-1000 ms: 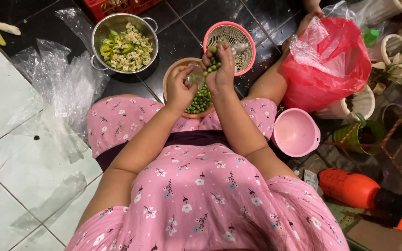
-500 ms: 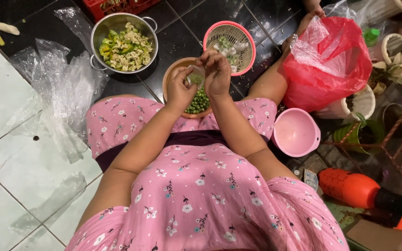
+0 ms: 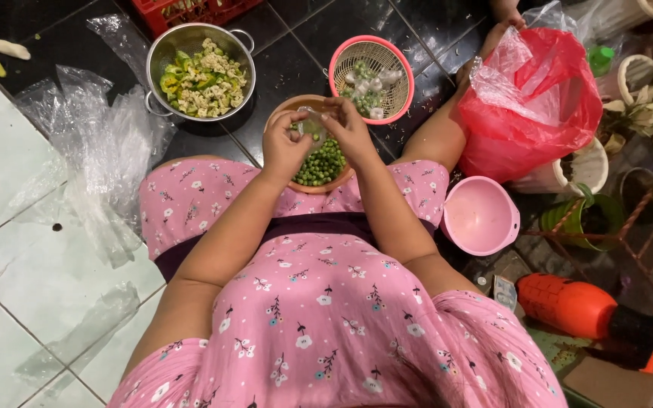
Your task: The person sorts and packs green peas by hand into small clear plastic bags, taking them from a wooden bowl while sitting on the floor surrounded by other food items.
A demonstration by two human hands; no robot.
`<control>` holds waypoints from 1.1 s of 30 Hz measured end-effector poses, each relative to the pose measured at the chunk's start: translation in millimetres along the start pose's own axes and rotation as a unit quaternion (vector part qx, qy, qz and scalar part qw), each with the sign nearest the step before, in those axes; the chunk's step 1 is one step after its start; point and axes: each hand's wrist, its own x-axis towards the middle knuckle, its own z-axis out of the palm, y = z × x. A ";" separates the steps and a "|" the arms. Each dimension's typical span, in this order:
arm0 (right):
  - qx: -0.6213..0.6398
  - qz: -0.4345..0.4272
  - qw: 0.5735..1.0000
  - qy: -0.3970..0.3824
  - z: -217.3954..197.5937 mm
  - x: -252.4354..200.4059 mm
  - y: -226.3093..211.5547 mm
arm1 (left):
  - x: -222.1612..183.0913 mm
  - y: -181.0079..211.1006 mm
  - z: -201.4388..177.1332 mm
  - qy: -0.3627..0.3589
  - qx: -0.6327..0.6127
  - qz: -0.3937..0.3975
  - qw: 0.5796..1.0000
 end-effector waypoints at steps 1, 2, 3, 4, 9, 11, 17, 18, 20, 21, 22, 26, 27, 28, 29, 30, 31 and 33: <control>0.000 0.003 1.000 -0.001 0.6 -0.7 0.3 | 1.6 -3.2 -1.4 0.000 0.000 -0.003 1.000; 0.000 0.029 1.000 0.007 1.2 -1.6 0.7 | 3.1 -6.6 -2.9 -0.001 -0.059 -0.078 0.995; 0.001 0.054 0.998 0.015 2.5 -1.1 0.8 | 5.9 -9.7 -4.9 -0.003 -0.118 -0.152 0.981; 0.001 0.056 0.998 0.015 0.3 1.8 8.5 | 6.5 -10.8 -2.8 -0.002 -0.118 -0.153 0.981; -0.114 0.005 0.991 0.072 1.7 16.4 -5.0 | 17.6 10.9 0.9 0.031 -0.182 -0.193 0.964; -0.079 0.005 0.994 0.069 0.8 18.5 -1.8 | 15.1 9.0 -1.7 0.032 -0.171 -0.155 0.972; 0.109 0.045 0.992 0.039 7.2 12.5 -1.4 | 18.2 -41.8 -16.4 -0.025 -0.126 -0.179 0.975; 0.149 0.054 0.987 0.029 6.7 11.4 -0.3 | 17.4 -43.4 -20.9 -0.060 -0.168 -0.246 0.953; 0.135 0.040 0.990 0.016 5.1 11.6 -5.7 | 25.5 -39.4 -24.7 -0.068 -0.191 -0.263 0.943; 0.120 0.027 0.992 0.003 3.8 11.1 -8.3 | 29.1 -37.4 -26.0 -0.077 -0.213 -0.282 0.933; 0.120 0.025 0.992 0.004 4.2 8.6 -17.2 | 28.8 -30.0 -27.1 -0.077 -0.213 -0.280 0.933; -0.041 -0.037 0.998 0.033 2.0 9.6 -31.8 | 33.7 -26.1 -25.6 -0.059 -0.131 -0.216 0.966; -0.131 -0.068 0.988 0.047 -1.6 10.7 -29.8 | 35.5 -31.9 -21.6 -0.042 -0.083 -0.177 0.980; -0.134 -0.070 0.987 0.056 0.6 9.5 -31.2 | 39.4 -42.3 -20.2 -0.051 -0.084 -0.173 0.980; -0.209 -0.081 0.973 0.048 3.7 8.3 -32.3 | 43.3 -52.7 -19.6 -0.032 0.032 -0.127 0.991; -0.283 -0.089 0.954 0.041 6.9 7.2 -33.3 | 47.3 -63.1 -18.9 -0.012 0.145 -0.077 0.986; -0.282 -0.091 0.954 0.046 9.0 3.6 -39.3 | 42.4 -41.6 -17.2 -0.015 0.146 -0.072 0.987; -0.356 -0.010 0.934 -0.026 17.1 -4.1 -50.4 | 29.5 0.5 -18.0 0.026 0.282 0.021 0.959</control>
